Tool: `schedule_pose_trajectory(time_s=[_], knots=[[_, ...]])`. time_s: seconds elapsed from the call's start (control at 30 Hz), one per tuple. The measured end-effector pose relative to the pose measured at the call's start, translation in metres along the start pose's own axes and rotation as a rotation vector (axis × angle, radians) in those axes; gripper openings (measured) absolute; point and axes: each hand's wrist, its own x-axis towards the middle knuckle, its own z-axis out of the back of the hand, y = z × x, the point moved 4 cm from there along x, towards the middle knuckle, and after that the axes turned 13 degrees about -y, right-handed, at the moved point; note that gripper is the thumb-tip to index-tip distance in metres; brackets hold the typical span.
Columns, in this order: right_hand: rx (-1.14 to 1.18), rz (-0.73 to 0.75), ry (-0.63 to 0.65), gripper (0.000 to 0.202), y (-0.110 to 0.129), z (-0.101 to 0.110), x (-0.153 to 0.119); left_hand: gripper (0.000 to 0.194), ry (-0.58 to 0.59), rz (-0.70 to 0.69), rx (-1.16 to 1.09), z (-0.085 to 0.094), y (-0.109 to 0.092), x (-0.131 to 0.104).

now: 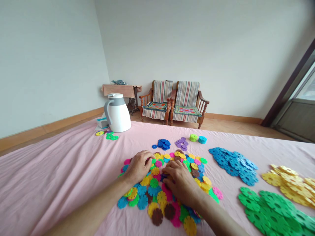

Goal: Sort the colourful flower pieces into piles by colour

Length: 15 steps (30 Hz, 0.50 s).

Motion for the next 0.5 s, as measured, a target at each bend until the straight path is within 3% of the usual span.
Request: schedule_pose_trajectory(time_s=[0.13,0.27,0.5], knots=[[-0.077,0.004,0.027,0.015,-0.003,-0.006,0.002,0.021,-0.002,-0.006,0.008,-0.001,0.001,0.000],[-0.055,-0.022,-0.035,0.016,-0.005,0.001,0.001,0.021,0.006,-0.007,0.016,-0.001,0.002,0.000],[0.176,-0.246,-0.088,0.022,-0.019,0.012,-0.002,0.021,0.027,0.003,0.017,0.000,0.001,0.000]])
